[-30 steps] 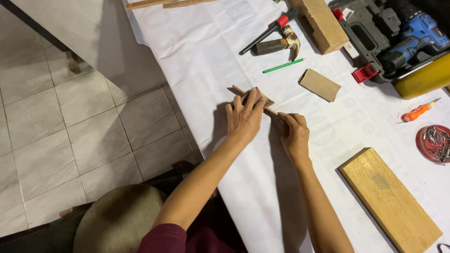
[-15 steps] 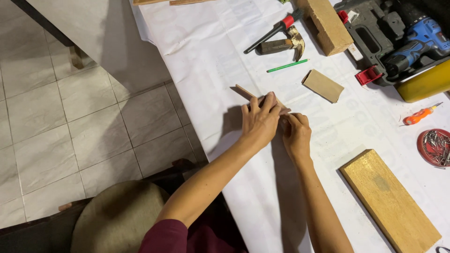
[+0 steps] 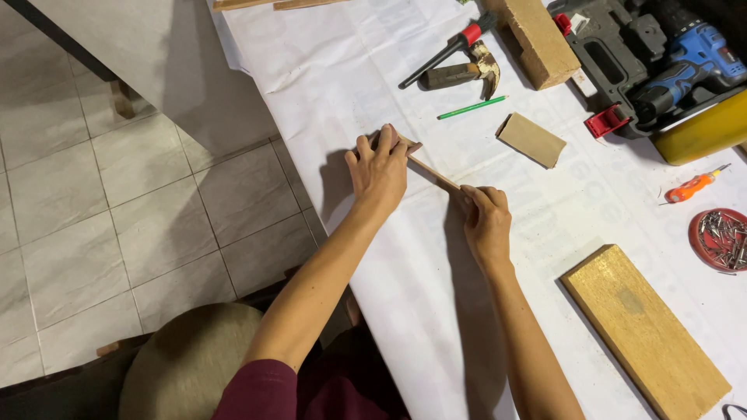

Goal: The person sands a small wooden frame and thin wood strips with a sanding block, measures the frame with a tape measure, hammers nails into the frame joint, and sorts through a pile of wood strips on the table before sanding another strip.

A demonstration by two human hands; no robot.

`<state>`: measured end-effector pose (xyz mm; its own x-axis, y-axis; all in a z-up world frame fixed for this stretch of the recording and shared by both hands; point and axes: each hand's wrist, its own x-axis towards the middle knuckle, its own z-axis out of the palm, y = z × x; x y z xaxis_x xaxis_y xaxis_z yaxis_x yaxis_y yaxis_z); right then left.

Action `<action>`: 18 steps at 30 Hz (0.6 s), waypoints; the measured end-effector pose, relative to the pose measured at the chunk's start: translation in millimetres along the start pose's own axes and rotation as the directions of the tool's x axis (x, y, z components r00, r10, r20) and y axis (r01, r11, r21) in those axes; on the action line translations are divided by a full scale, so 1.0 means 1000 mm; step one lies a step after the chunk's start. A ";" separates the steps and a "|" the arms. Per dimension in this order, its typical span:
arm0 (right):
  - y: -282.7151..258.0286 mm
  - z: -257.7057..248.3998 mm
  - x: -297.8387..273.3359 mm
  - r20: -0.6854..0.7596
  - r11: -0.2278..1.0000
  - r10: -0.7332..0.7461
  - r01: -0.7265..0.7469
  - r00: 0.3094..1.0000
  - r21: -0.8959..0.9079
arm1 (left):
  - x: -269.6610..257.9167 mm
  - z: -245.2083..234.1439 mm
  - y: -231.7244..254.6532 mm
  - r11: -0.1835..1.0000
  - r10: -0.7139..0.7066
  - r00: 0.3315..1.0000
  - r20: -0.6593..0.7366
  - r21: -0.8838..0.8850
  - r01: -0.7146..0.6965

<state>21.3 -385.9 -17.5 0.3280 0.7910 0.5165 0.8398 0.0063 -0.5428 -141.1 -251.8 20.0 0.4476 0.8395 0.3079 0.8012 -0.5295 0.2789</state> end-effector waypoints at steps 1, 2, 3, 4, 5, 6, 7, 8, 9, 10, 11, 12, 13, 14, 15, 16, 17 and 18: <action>0.002 0.000 0.000 -0.003 1.000 -0.001 0.001 1.000 -0.001 | -0.003 0.000 0.010 1.000 0.002 1.000 -0.002 -0.001 -0.002; 0.003 0.001 0.000 -0.007 1.000 -0.003 0.003 1.000 0.003 | -0.006 0.000 0.020 0.999 0.040 0.999 -0.019 -0.027 -0.040; 0.005 0.002 -0.002 -0.006 1.000 -0.005 0.005 1.000 0.007 | -0.012 0.002 0.029 0.996 0.073 0.997 -0.033 -0.054 -0.074; 0.004 0.002 -0.002 -0.003 1.000 -0.005 0.005 1.000 0.007 | -0.019 0.007 0.040 0.996 0.070 0.997 -0.032 -0.055 -0.072; 0.003 0.001 -0.001 -0.007 1.000 -0.018 0.018 1.000 0.003 | -0.025 0.011 0.051 0.989 0.117 0.992 -0.055 -0.081 -0.122; 0.003 0.001 -0.001 -0.012 1.000 -0.032 0.032 0.999 0.000 | -0.032 0.016 0.062 0.980 0.164 0.983 -0.080 -0.105 -0.172; 0.002 0.000 0.000 -0.010 0.999 -0.032 0.032 0.999 -0.002 | -0.035 0.021 0.062 0.980 0.162 0.984 -0.080 -0.108 -0.170; 0.002 -0.001 0.000 0.006 1.000 -0.011 0.011 1.000 -0.003 | -0.037 0.027 0.062 0.978 0.166 0.984 -0.063 -0.117 -0.172; 0.001 -0.001 0.001 0.019 1.000 0.013 -0.013 1.000 -0.003 | -0.039 0.032 0.062 0.976 0.172 0.984 -0.046 -0.126 -0.177; 0.001 -0.002 0.002 0.019 1.000 0.014 -0.014 1.000 -0.005 | -0.036 0.032 0.058 0.976 0.173 0.984 -0.045 -0.127 -0.177; 0.000 -0.003 0.002 0.021 1.000 0.006 -0.006 1.000 0.007 | -0.035 0.031 0.052 0.979 0.155 0.987 -0.045 -0.125 -0.159; -0.001 -0.004 0.001 0.022 1.000 -0.003 0.002 1.000 0.019 | -0.035 0.031 0.047 0.982 0.137 0.990 -0.045 -0.123 -0.141; -0.001 -0.003 0.000 0.025 1.000 0.000 -0.001 1.000 0.020 | -0.031 0.030 0.037 0.983 0.136 0.990 -0.041 -0.123 -0.140; -0.001 -0.003 -0.001 0.026 1.000 -0.001 0.001 1.000 0.003 | -0.027 0.029 0.027 0.989 0.114 0.992 -0.044 -0.095 -0.118; -0.001 -0.003 0.000 0.023 1.000 -0.006 0.006 1.000 -0.015 | -0.022 0.027 0.018 0.993 0.093 0.994 -0.053 -0.066 -0.097; 0.000 -0.002 -0.001 0.023 1.000 -0.007 0.007 1.000 -0.014 | -0.018 0.026 0.010 0.993 0.093 0.994 -0.054 -0.065 -0.096; 0.001 0.000 0.000 0.016 1.000 -0.006 0.007 1.000 -0.017 | -0.013 0.024 0.002 0.997 0.065 0.997 -0.051 -0.037 -0.066; 0.001 0.001 0.000 0.009 1.000 -0.006 0.006 1.000 -0.019 | -0.008 0.022 -0.006 0.999 0.036 0.998 -0.048 -0.008 -0.036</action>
<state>22.1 -385.4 -18.8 0.3191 0.7966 0.5134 0.8499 -0.0009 -0.5269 -141.0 -252.2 -4.2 0.4567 0.8131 0.3609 0.7810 -0.5607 0.2751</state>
